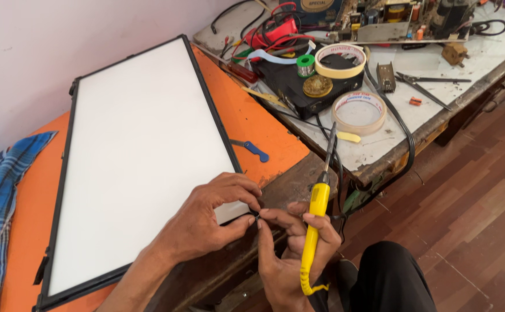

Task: The person uses a soldering iron to apply heat and solder to a small component on the edge of a rectangular panel. They repeatedly position the component, apply the soldering iron, and check the joint while working at a cluttered electronics workbench.

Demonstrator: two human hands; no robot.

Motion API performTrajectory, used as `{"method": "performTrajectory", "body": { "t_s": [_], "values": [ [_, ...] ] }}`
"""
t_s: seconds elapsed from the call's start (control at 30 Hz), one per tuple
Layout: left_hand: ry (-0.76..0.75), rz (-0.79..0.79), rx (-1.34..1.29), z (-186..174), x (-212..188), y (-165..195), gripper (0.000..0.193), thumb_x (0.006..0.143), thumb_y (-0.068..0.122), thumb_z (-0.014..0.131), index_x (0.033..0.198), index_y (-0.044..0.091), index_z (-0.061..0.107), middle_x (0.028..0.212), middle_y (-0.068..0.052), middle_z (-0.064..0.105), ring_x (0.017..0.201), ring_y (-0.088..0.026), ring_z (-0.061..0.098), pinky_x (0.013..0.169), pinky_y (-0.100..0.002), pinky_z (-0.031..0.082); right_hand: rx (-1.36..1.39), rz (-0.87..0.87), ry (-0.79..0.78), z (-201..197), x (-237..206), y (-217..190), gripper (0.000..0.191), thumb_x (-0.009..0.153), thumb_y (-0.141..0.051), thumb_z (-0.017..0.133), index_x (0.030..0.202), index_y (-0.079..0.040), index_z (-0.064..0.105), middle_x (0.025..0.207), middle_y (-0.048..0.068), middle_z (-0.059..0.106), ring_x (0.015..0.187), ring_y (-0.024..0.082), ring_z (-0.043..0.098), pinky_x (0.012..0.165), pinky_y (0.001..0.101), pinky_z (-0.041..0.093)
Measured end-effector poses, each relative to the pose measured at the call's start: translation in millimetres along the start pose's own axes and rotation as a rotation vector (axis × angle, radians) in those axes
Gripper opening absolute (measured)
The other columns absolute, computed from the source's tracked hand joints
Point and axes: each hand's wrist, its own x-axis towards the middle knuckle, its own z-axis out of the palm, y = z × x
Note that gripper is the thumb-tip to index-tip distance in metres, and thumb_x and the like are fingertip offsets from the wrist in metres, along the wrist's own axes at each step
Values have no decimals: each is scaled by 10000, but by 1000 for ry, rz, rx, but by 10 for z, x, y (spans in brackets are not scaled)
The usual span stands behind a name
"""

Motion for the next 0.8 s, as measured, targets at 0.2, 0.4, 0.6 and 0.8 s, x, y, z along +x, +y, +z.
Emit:
{"method": "performTrajectory", "body": {
  "t_s": [0.2, 0.4, 0.6, 0.8],
  "values": [
    [-3, -1, 7, -7, -8, 9, 130, 767, 141, 747, 888, 101, 772, 1110, -36, 771, 1225, -209, 648, 1098, -432, 487, -18, -16, -17, -8, -5, 22, 749, 782, 219, 729, 1299, -48, 256, 1247, 249, 461, 970, 225, 750, 819, 277, 673],
    [-1, 18, 11, -2, -2, -3, 125, 770, 138, 752, 889, 103, 766, 1109, -39, 773, 1223, -211, 650, 1098, -432, 493, -23, -24, -36, -23, 6, 30, 737, 799, 223, 716, 1301, -55, 254, 1233, 239, 467, 1015, 234, 741, 842, 285, 680],
    [4, 21, 15, 5, -13, -18, 125, 764, 138, 754, 887, 111, 763, 1112, -32, 773, 1221, -209, 655, 1105, -443, 492, -21, 6, -25, -16, 21, 2, 735, 795, 208, 737, 1297, -62, 273, 1257, 229, 471, 991, 221, 753, 820, 270, 683],
    [2, 15, 28, 11, -5, -37, 124, 758, 142, 761, 880, 121, 768, 1086, -23, 779, 1218, -205, 655, 1116, -457, 480, -3, 79, -49, -39, 51, -29, 727, 801, 201, 728, 1302, -63, 272, 1253, 232, 448, 984, 227, 751, 813, 274, 680]
  ]
}}
